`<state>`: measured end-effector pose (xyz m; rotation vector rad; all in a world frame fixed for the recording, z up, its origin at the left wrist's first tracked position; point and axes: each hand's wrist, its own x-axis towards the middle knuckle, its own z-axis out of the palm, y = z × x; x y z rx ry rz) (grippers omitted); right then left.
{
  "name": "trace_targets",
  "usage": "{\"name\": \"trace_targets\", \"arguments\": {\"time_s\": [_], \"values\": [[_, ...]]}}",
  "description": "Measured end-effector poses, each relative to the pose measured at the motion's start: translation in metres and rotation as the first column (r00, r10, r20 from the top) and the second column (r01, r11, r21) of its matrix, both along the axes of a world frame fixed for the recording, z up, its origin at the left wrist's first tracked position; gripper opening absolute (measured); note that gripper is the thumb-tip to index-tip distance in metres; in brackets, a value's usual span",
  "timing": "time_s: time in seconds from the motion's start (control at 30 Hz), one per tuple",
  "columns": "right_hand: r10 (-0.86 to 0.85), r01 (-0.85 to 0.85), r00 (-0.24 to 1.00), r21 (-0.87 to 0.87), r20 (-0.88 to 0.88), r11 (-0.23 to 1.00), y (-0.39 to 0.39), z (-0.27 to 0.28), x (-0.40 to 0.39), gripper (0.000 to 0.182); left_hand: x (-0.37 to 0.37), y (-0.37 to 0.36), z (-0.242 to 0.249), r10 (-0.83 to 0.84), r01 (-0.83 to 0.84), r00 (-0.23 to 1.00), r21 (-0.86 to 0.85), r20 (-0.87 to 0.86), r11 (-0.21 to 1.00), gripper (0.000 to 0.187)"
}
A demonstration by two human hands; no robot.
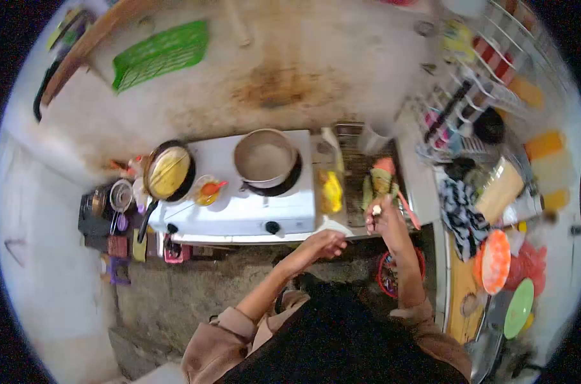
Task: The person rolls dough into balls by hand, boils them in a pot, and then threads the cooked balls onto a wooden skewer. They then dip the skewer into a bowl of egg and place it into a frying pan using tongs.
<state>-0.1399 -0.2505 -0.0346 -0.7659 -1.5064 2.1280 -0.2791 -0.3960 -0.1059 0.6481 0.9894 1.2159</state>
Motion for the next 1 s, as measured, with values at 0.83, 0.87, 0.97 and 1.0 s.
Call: {"name": "trace_targets", "arguments": {"time_s": [0.83, 0.87, 0.97, 1.0], "values": [[-0.127, -0.393, 0.892, 0.884, 0.433, 0.254, 0.031, -0.096, -0.260, 0.017, -0.125, -0.300, -0.384, -0.652, 0.174, 0.124, -0.631, -0.748, 0.756, 0.039], [-0.150, -0.389, 0.881, 0.866, 0.449, 0.314, 0.027, -0.079, -0.251, 0.018, -0.126, -0.297, -0.384, -0.676, 0.201, 0.080, -0.652, -0.733, 0.731, 0.038], [-0.227, -0.251, 0.887, 0.832, 0.403, 0.495, 0.013, -0.047, -0.208, 0.019, -0.133, -0.293, -0.391, -0.661, 0.247, -0.030, -0.646, -0.750, 0.722, 0.031], [-0.259, -0.181, 0.892, 0.816, 0.372, 0.548, 0.006, -0.045, -0.188, 0.019, -0.134, -0.292, -0.396, -0.641, 0.261, -0.061, -0.632, -0.765, 0.730, 0.029]]}}
